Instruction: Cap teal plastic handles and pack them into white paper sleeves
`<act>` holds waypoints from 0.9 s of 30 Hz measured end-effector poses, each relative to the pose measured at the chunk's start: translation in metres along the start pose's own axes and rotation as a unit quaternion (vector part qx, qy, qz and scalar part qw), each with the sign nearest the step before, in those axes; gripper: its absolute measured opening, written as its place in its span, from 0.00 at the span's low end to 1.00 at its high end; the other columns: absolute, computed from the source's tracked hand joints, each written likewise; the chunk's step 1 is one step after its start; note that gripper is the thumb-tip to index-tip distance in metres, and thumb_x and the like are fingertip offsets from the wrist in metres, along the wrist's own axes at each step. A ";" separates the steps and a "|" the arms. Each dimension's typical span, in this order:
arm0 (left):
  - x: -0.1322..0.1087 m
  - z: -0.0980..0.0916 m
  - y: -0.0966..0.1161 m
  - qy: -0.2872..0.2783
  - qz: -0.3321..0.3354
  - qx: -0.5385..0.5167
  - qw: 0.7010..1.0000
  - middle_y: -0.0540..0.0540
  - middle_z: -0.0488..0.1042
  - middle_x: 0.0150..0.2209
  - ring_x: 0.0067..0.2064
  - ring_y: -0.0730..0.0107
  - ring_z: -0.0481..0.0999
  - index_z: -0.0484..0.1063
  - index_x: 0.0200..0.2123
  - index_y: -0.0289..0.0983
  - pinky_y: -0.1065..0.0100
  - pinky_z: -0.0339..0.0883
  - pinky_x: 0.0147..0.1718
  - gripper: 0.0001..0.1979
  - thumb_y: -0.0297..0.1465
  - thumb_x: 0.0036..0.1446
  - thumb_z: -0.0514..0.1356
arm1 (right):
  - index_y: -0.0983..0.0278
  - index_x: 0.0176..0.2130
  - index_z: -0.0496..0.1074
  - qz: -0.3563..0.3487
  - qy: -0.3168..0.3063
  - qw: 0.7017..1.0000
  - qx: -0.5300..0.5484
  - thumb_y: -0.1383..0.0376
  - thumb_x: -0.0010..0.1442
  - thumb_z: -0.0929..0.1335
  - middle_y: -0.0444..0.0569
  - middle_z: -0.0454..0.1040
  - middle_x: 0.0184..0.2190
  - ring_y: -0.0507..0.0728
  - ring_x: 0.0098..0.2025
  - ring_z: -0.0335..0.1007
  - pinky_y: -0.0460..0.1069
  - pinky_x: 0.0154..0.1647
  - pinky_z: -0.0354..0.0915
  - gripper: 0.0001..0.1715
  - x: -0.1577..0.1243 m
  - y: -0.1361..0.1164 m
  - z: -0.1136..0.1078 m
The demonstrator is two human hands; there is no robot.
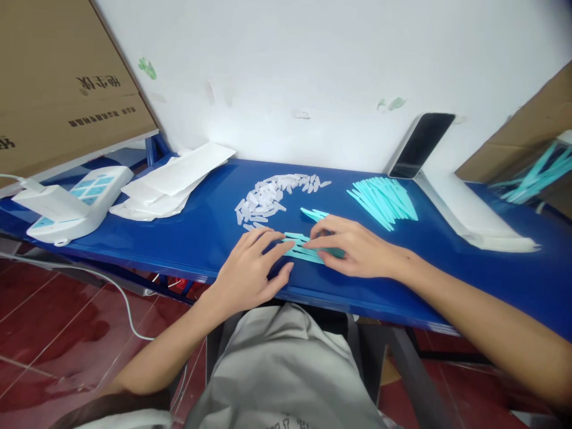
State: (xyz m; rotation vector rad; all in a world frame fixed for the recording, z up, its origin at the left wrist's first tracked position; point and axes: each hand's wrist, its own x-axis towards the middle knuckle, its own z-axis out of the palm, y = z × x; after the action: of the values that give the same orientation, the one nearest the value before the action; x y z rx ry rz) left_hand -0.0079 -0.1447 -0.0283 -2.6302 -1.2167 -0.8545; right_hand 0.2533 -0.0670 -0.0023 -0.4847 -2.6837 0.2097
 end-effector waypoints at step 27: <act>0.000 -0.003 -0.002 -0.061 0.026 -0.013 0.998 0.36 0.73 0.58 0.61 0.48 0.70 0.75 0.57 0.35 0.47 0.67 0.59 0.17 0.35 0.72 0.55 | 0.69 0.49 0.79 0.112 0.005 0.969 -0.221 0.61 0.71 0.63 0.57 0.75 0.39 0.62 0.39 0.71 0.55 0.38 0.64 0.19 -0.005 0.029 -0.019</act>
State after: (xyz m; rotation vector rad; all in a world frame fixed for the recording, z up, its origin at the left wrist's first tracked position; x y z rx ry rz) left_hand -0.0109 -0.1440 -0.0263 -2.7575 -1.1670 -0.7142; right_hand 0.2745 -0.0408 0.0066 -0.9181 -2.6582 -0.3371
